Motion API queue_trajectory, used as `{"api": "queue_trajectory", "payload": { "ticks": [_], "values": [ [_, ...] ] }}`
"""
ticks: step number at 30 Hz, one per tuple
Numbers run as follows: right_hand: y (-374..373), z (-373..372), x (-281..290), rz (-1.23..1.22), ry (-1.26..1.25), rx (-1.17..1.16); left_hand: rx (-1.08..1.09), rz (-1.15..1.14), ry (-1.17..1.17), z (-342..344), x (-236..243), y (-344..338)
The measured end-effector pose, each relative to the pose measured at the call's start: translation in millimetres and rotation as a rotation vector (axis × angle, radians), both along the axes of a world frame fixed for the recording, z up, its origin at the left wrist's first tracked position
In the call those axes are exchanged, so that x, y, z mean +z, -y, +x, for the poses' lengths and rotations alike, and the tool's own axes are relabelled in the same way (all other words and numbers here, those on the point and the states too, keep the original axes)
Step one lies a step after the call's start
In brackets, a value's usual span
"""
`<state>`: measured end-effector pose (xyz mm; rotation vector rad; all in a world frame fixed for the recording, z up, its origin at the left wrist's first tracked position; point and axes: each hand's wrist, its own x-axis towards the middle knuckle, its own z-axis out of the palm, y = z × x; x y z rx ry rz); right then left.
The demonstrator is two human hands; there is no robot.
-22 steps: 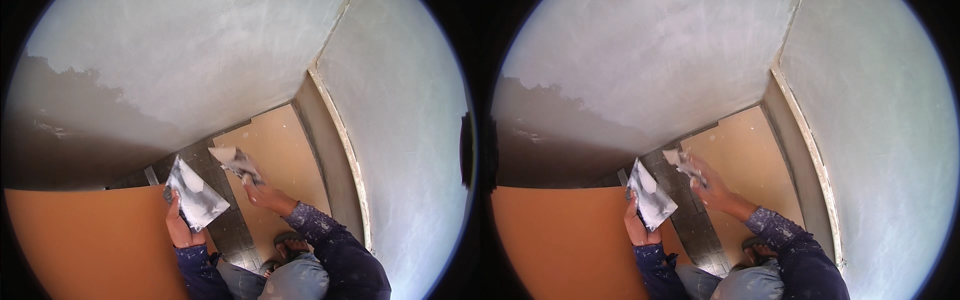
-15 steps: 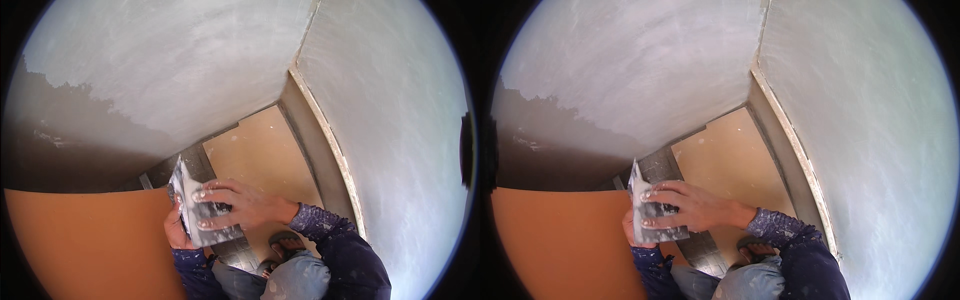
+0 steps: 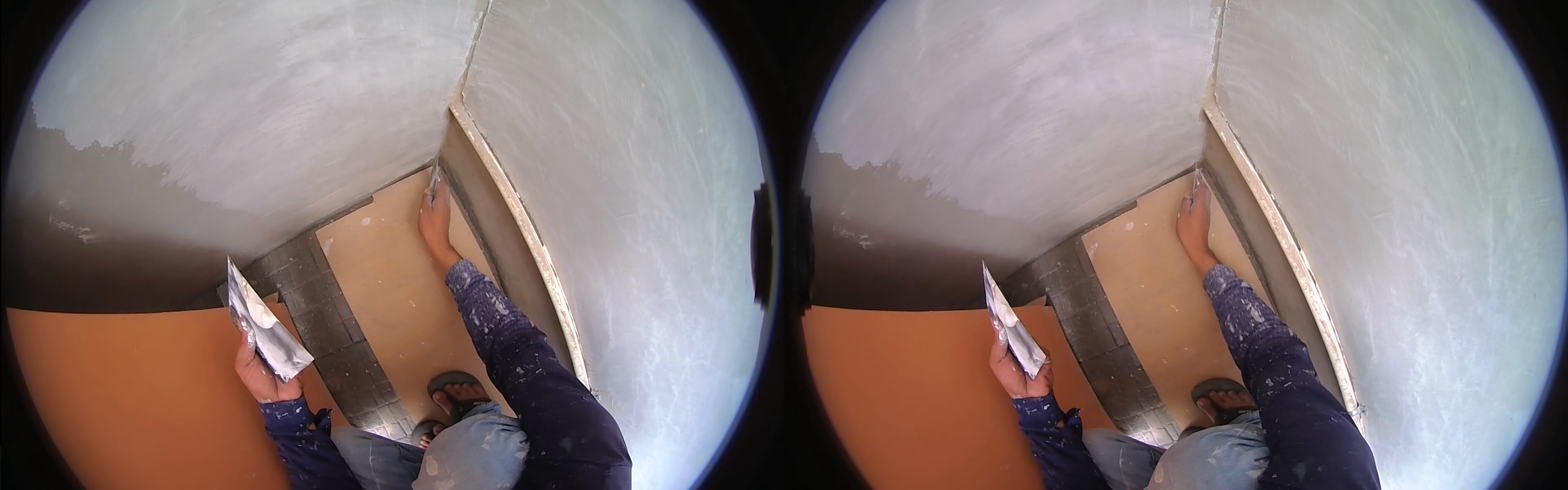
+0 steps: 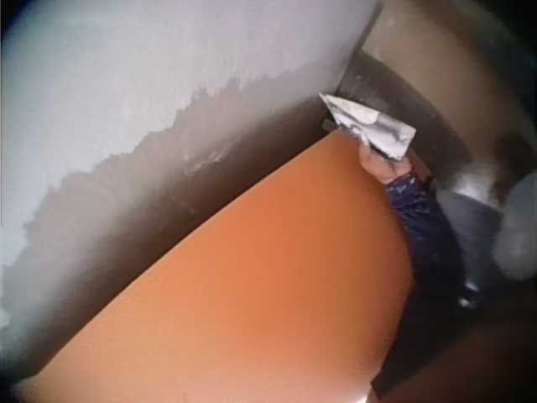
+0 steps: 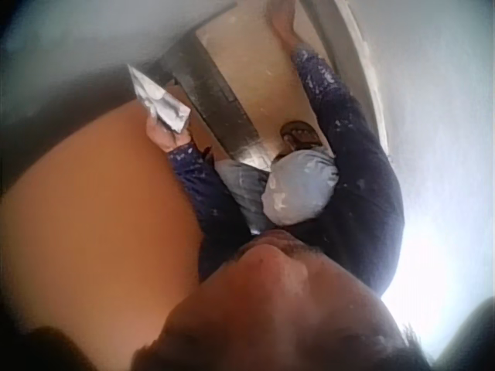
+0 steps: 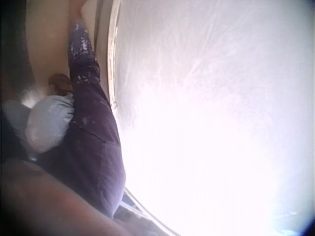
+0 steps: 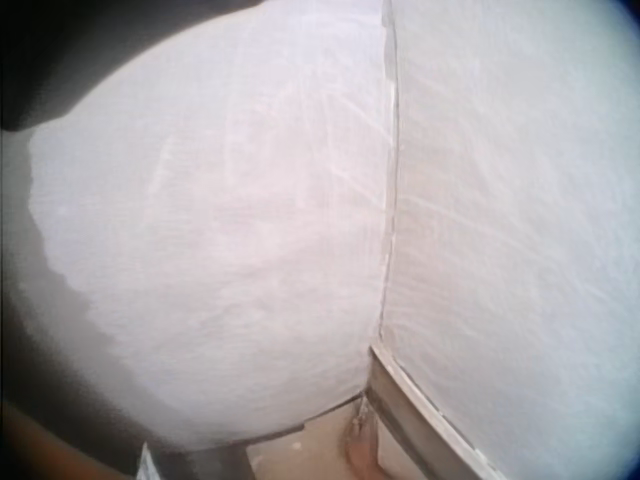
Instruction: The person applies white joint compound to wall corners and seams using a putty knife and a hawk. They repeatedly scoop compound from the hawk and spread it along the corner, smoothing the surface. The person briefly walks to a mixing area to reload compound before returning to continue applying it to the wall.
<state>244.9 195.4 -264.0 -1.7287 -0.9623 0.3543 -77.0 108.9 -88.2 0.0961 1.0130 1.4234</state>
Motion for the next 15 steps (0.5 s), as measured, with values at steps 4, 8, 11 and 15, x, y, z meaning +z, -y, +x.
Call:
{"api": "queue_trajectory", "payload": {
  "ticks": [4,8,11,15],
  "values": [
    [-29.9,9.3,-14.1,0.063,-0.018,-0.136,-0.003,-0.007,-0.009,-2.1,-1.8,0.7],
    [-48.1,11.5,-15.0,0.08,-0.005,-0.171,-0.036,0.028,-0.015,-3.6,-2.1,2.6],
    [-54.2,11.0,-13.2,0.067,-0.013,-0.177,-0.034,0.046,0.007,-2.2,0.8,2.8],
    [-53.1,-5.6,-13.4,0.031,-0.031,-0.136,-0.047,0.09,0.064,0.9,6.3,2.9]
  ]
}}
